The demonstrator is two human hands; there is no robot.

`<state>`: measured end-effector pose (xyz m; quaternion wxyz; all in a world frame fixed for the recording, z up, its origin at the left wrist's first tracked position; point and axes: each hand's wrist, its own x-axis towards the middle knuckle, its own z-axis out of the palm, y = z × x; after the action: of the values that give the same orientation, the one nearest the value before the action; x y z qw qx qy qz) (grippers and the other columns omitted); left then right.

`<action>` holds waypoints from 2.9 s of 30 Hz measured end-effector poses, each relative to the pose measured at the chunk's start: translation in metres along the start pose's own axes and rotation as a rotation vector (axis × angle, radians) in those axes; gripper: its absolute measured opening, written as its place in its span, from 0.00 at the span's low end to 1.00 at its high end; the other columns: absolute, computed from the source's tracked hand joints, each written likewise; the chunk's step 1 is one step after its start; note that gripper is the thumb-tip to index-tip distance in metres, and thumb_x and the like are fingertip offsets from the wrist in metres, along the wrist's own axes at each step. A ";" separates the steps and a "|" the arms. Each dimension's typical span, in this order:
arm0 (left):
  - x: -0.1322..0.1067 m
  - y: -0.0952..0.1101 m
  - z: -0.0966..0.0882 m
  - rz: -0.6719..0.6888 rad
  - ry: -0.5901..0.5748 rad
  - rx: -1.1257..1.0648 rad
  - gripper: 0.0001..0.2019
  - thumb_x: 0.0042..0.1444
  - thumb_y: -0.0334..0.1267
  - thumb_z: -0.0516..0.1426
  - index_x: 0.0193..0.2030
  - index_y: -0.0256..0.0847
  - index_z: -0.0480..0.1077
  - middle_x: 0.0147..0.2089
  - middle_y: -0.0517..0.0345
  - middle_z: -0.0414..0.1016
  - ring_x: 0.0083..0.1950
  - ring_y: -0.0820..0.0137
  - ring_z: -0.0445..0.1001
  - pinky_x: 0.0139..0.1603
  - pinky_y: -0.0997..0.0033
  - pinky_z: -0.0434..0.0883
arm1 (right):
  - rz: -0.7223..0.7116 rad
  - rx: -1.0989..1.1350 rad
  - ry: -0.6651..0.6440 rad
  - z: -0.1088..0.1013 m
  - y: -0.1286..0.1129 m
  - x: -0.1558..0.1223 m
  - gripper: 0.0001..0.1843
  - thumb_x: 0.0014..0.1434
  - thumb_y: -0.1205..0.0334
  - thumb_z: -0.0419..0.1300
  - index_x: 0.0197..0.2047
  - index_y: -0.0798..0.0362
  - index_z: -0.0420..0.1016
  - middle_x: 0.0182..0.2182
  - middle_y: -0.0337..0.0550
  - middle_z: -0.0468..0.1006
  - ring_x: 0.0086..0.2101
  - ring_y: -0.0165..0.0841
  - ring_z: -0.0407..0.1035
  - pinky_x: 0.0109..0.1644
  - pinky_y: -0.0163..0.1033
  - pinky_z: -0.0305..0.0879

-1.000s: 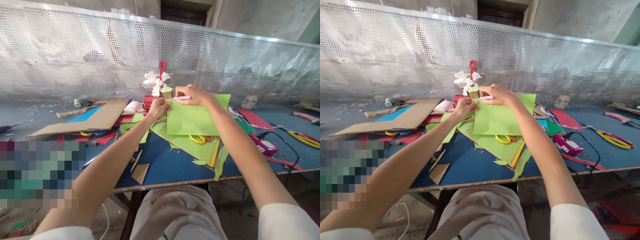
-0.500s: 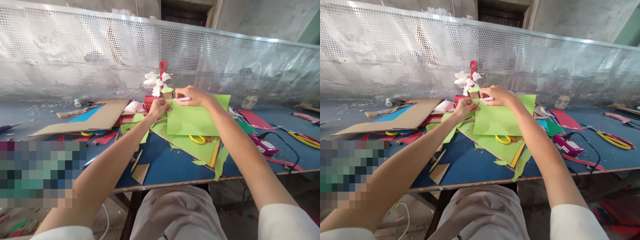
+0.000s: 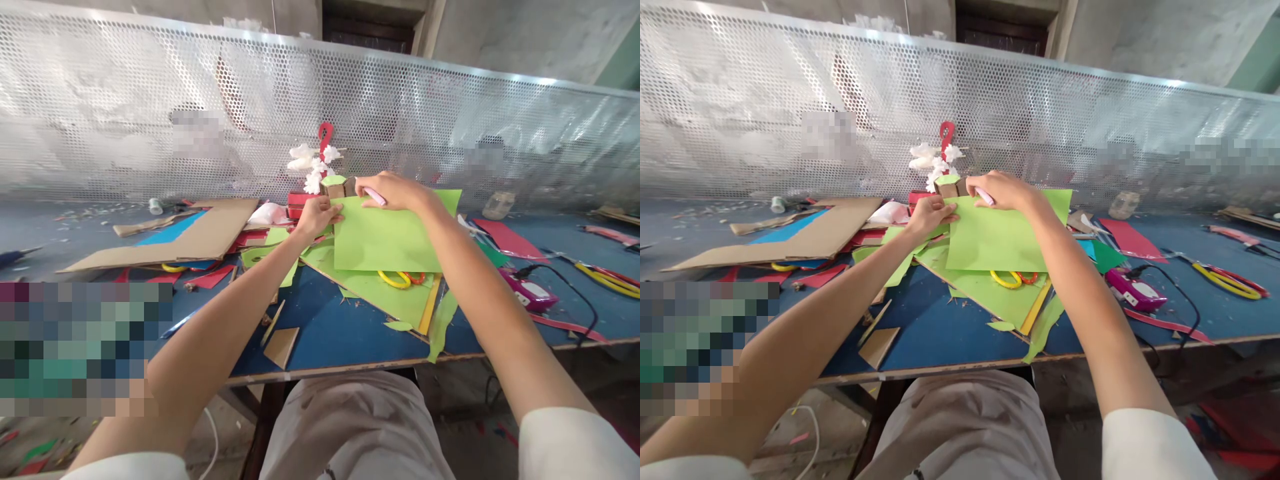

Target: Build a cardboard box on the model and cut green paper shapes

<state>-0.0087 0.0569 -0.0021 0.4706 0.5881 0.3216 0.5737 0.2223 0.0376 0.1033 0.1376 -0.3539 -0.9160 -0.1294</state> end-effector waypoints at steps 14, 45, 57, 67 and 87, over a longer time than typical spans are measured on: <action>-0.008 0.005 0.000 -0.007 -0.016 0.159 0.05 0.62 0.28 0.67 0.40 0.34 0.75 0.33 0.56 0.81 0.29 0.74 0.80 0.30 0.78 0.76 | 0.099 0.065 0.125 -0.018 -0.005 -0.008 0.06 0.64 0.66 0.63 0.44 0.49 0.79 0.36 0.42 0.84 0.33 0.37 0.72 0.39 0.40 0.57; -0.002 -0.004 -0.011 0.056 -0.126 0.263 0.06 0.61 0.27 0.65 0.45 0.34 0.77 0.40 0.50 0.85 0.30 0.72 0.82 0.28 0.78 0.75 | 0.160 0.010 0.253 -0.008 -0.008 0.000 0.05 0.66 0.63 0.62 0.45 0.48 0.78 0.36 0.45 0.84 0.35 0.42 0.74 0.39 0.41 0.61; -0.003 -0.001 -0.008 0.041 -0.098 0.261 0.05 0.59 0.26 0.66 0.42 0.34 0.77 0.38 0.50 0.84 0.29 0.71 0.81 0.29 0.76 0.76 | 0.179 -0.030 0.272 -0.007 -0.008 0.001 0.07 0.64 0.62 0.63 0.46 0.48 0.79 0.35 0.46 0.83 0.34 0.41 0.72 0.39 0.42 0.61; -0.004 0.001 -0.006 0.018 -0.079 0.208 0.06 0.58 0.24 0.66 0.39 0.35 0.76 0.37 0.53 0.84 0.28 0.73 0.80 0.28 0.79 0.74 | 0.031 -0.017 0.328 0.010 -0.024 0.015 0.11 0.71 0.63 0.58 0.53 0.48 0.78 0.47 0.49 0.84 0.47 0.44 0.75 0.49 0.44 0.66; 0.001 -0.007 -0.007 0.066 -0.086 0.237 0.06 0.61 0.24 0.65 0.38 0.35 0.74 0.31 0.56 0.81 0.28 0.71 0.82 0.27 0.77 0.74 | -0.025 -0.087 0.296 0.021 -0.033 0.022 0.19 0.69 0.70 0.52 0.56 0.47 0.77 0.50 0.47 0.84 0.49 0.45 0.77 0.47 0.43 0.64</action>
<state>-0.0147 0.0620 -0.0088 0.3922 0.6737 0.3472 0.5213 0.1810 0.0345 0.0866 0.2542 -0.3251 -0.8835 -0.2214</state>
